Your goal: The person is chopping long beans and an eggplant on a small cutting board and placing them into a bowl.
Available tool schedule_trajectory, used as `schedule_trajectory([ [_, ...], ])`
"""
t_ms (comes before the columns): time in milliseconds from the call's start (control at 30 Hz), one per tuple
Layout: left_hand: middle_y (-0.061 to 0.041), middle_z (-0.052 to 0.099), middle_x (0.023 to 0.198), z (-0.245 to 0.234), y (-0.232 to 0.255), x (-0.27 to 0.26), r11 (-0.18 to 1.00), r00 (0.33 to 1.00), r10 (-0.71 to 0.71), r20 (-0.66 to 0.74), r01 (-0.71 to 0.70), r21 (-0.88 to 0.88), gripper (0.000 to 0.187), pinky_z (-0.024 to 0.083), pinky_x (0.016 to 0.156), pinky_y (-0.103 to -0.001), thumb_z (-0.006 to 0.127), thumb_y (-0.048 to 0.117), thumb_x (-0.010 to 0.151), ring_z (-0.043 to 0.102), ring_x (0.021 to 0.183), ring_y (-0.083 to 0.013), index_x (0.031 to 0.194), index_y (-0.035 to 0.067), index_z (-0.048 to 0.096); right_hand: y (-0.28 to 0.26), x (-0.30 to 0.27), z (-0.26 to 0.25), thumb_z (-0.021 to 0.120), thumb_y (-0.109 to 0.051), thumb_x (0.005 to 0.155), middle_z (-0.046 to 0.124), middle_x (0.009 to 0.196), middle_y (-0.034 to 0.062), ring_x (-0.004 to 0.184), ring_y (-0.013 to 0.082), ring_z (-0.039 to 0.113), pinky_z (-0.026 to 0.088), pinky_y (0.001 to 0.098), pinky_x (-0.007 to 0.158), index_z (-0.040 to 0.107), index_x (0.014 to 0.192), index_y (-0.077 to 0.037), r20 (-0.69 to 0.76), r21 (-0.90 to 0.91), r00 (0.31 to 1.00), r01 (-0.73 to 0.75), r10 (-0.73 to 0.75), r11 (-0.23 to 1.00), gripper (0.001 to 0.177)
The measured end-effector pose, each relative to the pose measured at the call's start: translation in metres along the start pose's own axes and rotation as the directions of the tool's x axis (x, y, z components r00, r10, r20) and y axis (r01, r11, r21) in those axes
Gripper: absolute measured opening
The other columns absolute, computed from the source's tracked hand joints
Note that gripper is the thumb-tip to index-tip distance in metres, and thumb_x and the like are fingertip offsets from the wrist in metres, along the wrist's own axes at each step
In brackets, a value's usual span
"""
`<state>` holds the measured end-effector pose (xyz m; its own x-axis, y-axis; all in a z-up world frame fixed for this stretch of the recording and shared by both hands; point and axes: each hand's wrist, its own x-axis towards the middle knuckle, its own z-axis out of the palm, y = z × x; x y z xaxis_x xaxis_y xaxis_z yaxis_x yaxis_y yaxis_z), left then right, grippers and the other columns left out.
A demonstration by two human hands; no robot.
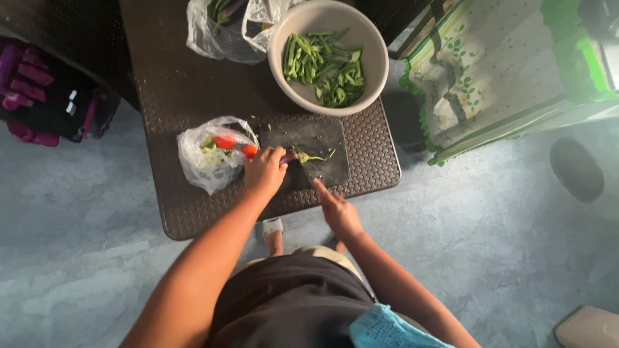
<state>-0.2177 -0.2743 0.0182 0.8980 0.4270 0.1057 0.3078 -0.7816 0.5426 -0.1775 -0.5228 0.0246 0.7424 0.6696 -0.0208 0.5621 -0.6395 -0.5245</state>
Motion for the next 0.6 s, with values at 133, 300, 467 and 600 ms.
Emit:
schedule_trajectory([
  [133, -0.014, 0.069, 0.107, -0.011, 0.002, 0.013, 0.989, 0.998, 0.004, -0.058, -0.012, -0.146, 0.028, 0.056, 0.077, -0.049, 0.072, 0.018, 0.092, 0.068, 0.094, -0.0375, 0.116, 0.008, 0.061, -0.014, 0.024, -0.028, 0.060, -0.015, 0.104, 0.063, 0.081, 0.0157, 0.067, 0.0256, 0.062, 0.056, 0.0381, 0.066, 0.051, 0.155, -0.027, -0.095, 0.258, 0.994, 0.076, -0.054, 0.963, 0.054],
  [300, -0.019, 0.066, 0.107, -0.046, 0.043, 0.018, 0.988, 0.986, -0.021, -0.165, -0.005, -0.156, 0.034, 0.056, 0.072, -0.049, 0.068, 0.012, 0.087, 0.068, 0.091, -0.0399, 0.120, 0.003, 0.062, -0.034, 0.021, -0.046, 0.057, -0.017, 0.102, 0.056, 0.062, 0.0052, 0.058, 0.0081, 0.051, 0.050, 0.0280, 0.060, 0.047, 0.154, -0.026, 0.000, 0.476, 0.955, -0.260, 0.296, 0.840, 0.054],
  [467, -0.008, 0.064, 0.119, -0.018, 0.057, 0.022, 0.988, 0.975, 0.092, 0.201, -0.064, -0.140, 0.028, 0.057, 0.073, -0.048, 0.077, 0.020, 0.080, 0.071, 0.089, -0.0359, 0.104, 0.011, 0.066, 0.000, 0.001, -0.016, 0.062, -0.015, 0.101, 0.054, 0.069, -0.0015, 0.061, 0.0052, 0.049, 0.042, 0.0258, 0.053, 0.058, 0.145, -0.016, -0.042, 0.631, 0.893, -0.324, 0.449, 0.704, 0.044],
  [600, -0.007, 0.065, 0.115, 0.006, 0.034, 0.019, 0.995, 0.977, 0.092, 0.193, -0.081, -0.060, 0.035, 0.058, 0.074, -0.048, 0.079, 0.019, 0.079, 0.071, 0.088, -0.0365, 0.110, 0.012, 0.066, 0.004, -0.010, -0.013, 0.062, -0.016, 0.100, 0.058, 0.071, -0.0036, 0.062, 0.0033, 0.052, 0.044, 0.0232, 0.053, 0.059, 0.140, -0.014, -0.027, 0.638, 0.871, -0.363, 0.491, 0.679, 0.040],
])
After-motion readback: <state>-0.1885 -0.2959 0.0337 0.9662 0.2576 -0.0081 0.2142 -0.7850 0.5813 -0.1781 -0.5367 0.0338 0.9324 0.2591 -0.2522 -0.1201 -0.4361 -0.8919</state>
